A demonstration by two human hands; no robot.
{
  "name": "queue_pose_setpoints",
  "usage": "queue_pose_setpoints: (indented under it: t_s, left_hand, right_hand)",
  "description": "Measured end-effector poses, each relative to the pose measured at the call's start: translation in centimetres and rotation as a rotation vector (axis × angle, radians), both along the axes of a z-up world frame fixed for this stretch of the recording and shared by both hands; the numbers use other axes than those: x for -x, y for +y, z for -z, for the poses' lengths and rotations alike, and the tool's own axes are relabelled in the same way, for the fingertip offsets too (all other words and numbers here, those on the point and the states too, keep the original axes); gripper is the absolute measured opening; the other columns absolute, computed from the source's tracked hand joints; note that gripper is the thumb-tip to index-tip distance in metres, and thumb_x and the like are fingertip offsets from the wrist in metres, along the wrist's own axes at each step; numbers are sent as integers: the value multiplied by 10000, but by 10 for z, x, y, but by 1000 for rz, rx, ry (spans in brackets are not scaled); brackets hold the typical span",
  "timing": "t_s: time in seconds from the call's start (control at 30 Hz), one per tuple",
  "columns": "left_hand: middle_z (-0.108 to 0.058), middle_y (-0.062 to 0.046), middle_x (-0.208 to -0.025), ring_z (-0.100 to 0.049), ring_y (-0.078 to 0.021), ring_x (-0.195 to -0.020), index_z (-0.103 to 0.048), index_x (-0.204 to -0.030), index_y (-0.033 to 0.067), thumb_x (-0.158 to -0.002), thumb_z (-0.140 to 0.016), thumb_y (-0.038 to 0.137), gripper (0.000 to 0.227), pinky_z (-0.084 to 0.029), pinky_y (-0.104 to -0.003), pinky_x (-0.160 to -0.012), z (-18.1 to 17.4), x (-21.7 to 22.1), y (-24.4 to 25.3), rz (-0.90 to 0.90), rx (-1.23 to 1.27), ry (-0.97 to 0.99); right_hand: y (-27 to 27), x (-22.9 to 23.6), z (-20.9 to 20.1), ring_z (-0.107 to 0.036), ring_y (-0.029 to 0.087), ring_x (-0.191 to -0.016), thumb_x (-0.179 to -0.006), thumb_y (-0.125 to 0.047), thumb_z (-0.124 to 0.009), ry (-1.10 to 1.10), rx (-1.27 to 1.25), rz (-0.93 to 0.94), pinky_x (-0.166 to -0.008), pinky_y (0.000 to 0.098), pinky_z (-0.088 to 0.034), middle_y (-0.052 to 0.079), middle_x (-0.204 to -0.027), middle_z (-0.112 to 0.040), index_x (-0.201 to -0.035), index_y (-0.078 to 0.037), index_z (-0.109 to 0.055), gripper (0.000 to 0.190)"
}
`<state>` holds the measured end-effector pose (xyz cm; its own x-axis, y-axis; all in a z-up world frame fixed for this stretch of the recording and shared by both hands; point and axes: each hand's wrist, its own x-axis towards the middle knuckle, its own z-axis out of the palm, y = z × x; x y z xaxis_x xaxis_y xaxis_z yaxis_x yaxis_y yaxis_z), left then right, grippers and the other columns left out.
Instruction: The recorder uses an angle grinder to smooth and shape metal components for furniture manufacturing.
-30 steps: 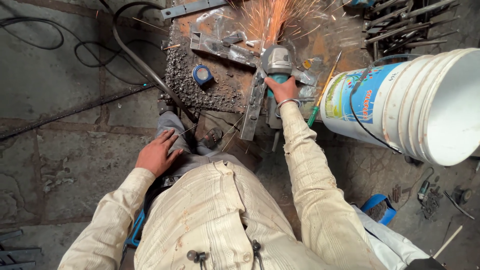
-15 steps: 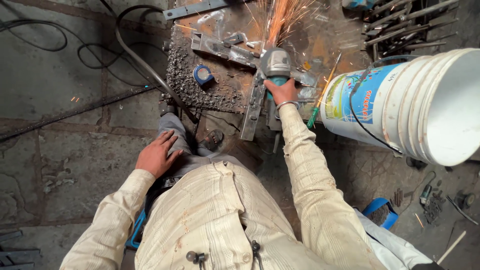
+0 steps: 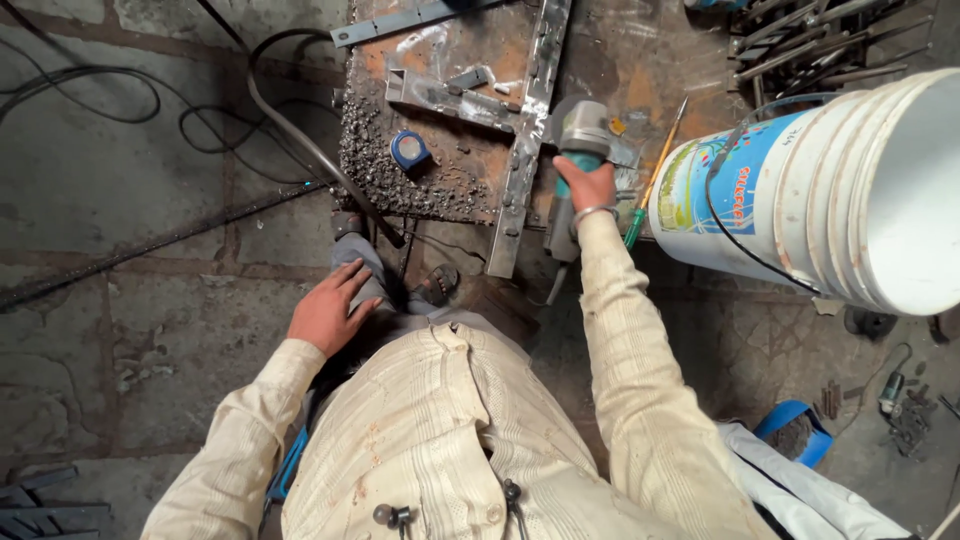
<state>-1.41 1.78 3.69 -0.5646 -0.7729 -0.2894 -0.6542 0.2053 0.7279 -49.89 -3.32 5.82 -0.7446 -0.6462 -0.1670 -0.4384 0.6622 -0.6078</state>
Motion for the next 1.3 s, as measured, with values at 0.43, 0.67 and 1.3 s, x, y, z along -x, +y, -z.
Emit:
queue_pose_setpoints:
  t_s: [0.43, 0.67, 1.3]
  left_hand:
    - [-720, -181, -1072, -674, -387, -938, -656, -1293, 50, -827, -745, 548, 688, -529, -465, -815, -92, 168, -14, 433, 236, 500]
    - [-728, -143, -935, -691, -352, -856, -667, -1239, 20, -910, -686, 519, 598, -532, -456, -785, -85, 187, 17, 595, 278, 342]
    - [-712, -148, -1172, -697, -360, -1009, -660, -1330, 109, -937, -612, 561, 600, -561, -453, -853, -27, 33, 32, 131, -74, -98]
  right_hand:
    - [106, -65, -67, -690, 281, -723, -847, -447, -801, -1198, 515, 476, -661, 435, -593, 114, -862, -681, -1102, -50, -626, 503]
    - [148, -75, -74, -700, 268, -784, -870, -520, -762, -1286, 578, 526, -731, 425, -597, 107, -900, -695, -1078, -47, -612, 538]
    - [62, 3, 1, -687, 387, -1091, -690, -522, -936, 106, -1, -97, -948, 450, -527, 238, -1205, -697, -1262, 49, -577, 884]
